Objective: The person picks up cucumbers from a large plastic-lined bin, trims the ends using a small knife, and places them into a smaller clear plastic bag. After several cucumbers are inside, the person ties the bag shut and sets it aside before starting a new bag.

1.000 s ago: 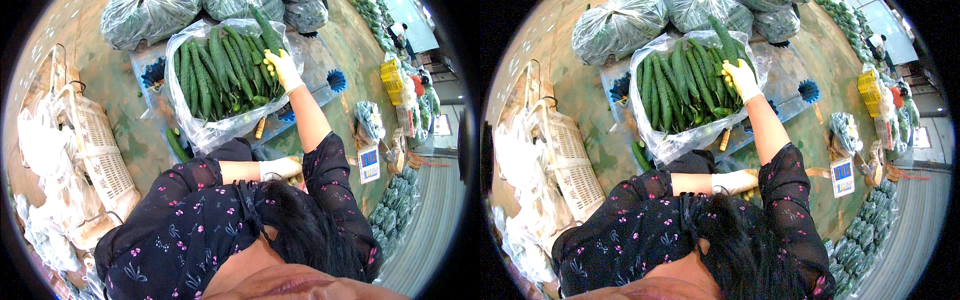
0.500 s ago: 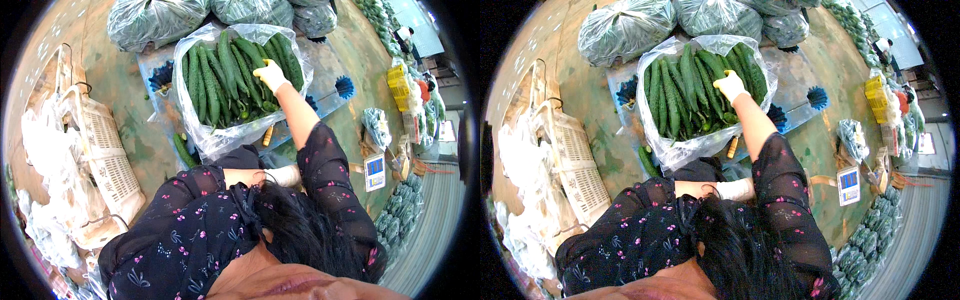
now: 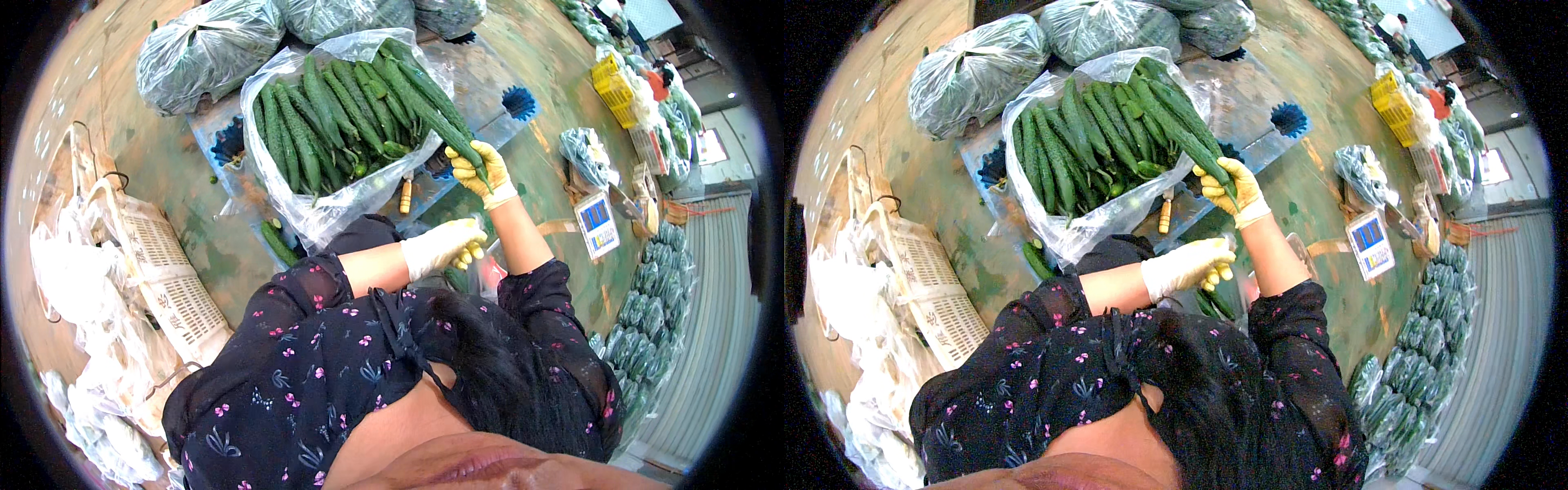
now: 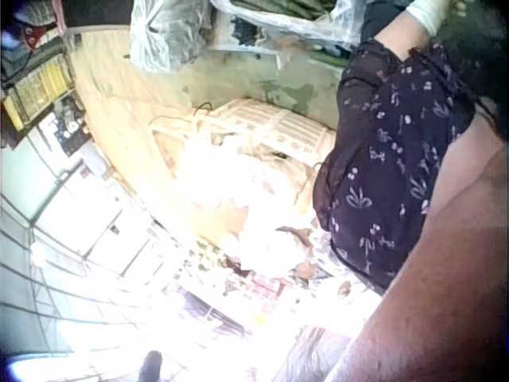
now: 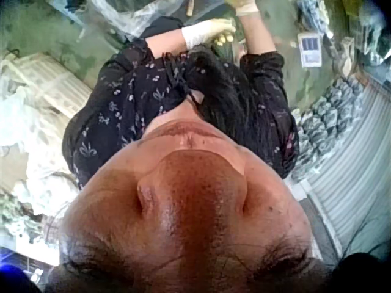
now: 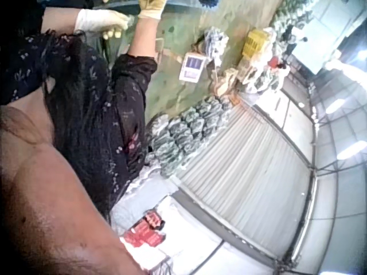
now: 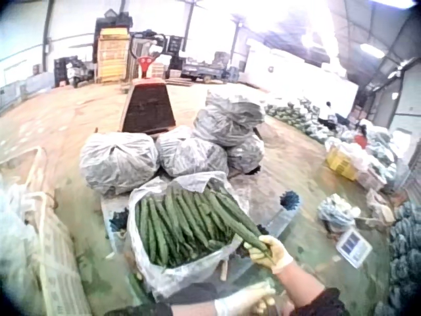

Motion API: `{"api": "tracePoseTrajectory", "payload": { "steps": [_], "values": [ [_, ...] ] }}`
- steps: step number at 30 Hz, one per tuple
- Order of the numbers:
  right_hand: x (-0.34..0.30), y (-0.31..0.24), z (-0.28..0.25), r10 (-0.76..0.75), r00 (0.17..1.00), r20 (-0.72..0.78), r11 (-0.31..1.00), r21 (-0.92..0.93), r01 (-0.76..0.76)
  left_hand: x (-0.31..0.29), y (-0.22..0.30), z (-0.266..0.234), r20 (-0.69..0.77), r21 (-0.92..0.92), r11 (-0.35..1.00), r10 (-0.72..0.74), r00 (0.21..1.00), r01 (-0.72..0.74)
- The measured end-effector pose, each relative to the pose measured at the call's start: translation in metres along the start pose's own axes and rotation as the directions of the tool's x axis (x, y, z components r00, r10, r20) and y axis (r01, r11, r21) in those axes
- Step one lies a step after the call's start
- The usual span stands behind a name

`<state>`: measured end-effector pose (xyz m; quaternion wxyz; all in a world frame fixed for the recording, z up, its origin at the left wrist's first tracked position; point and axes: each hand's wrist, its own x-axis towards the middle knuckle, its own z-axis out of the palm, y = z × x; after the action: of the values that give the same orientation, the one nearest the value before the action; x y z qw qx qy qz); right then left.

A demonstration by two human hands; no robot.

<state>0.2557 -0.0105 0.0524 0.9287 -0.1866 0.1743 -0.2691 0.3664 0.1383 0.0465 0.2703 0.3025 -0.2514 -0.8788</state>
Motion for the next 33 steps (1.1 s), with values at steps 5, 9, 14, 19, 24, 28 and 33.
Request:
{"api": "tracePoseTrajectory", "payload": {
  "steps": [5, 9, 14, 19, 24, 28, 33],
  "values": [
    [-0.048, 0.013, 0.01, -0.175, 0.983, 0.055, 0.984, -0.019, 0.176, 0.005, 0.001, -0.006, -0.017, -0.079, 0.997, 0.007, 1.0, -0.008],
    [-0.113, 0.031, 0.024, -0.386, 0.922, 0.03, 0.865, -0.337, 0.373, 0.004, 0.0, -0.01, 0.065, -0.213, 0.977, 0.0, 0.998, 0.014],
    [-0.172, 0.047, 0.023, -0.416, 0.903, -0.105, 0.749, -0.603, 0.275, 0.011, -0.003, 0.009, 0.237, -0.175, 0.983, -0.014, 0.971, 0.057],
    [-0.178, 0.072, -0.025, -0.322, 0.936, -0.14, 0.888, -0.387, 0.248, 0.006, 0.002, -0.013, 0.18, -0.235, 0.965, -0.075, 0.981, 0.117],
    [-0.179, 0.077, -0.046, -0.348, 0.932, -0.104, 0.873, -0.398, 0.282, -0.003, 0.01, 0.0, 0.055, -0.153, 0.986, -0.054, 0.997, 0.062],
    [-0.177, 0.095, -0.065, -0.353, 0.904, -0.242, 0.829, -0.529, 0.182, -0.004, 0.009, 0.0, 0.135, -0.228, 0.973, -0.012, 0.991, 0.043],
    [-0.201, 0.168, -0.11, -0.203, 0.797, -0.569, 0.682, -0.666, -0.303, -0.002, 0.016, -0.015, 0.103, -0.454, 0.889, 0.118, 0.988, -0.059]
  ]
}}
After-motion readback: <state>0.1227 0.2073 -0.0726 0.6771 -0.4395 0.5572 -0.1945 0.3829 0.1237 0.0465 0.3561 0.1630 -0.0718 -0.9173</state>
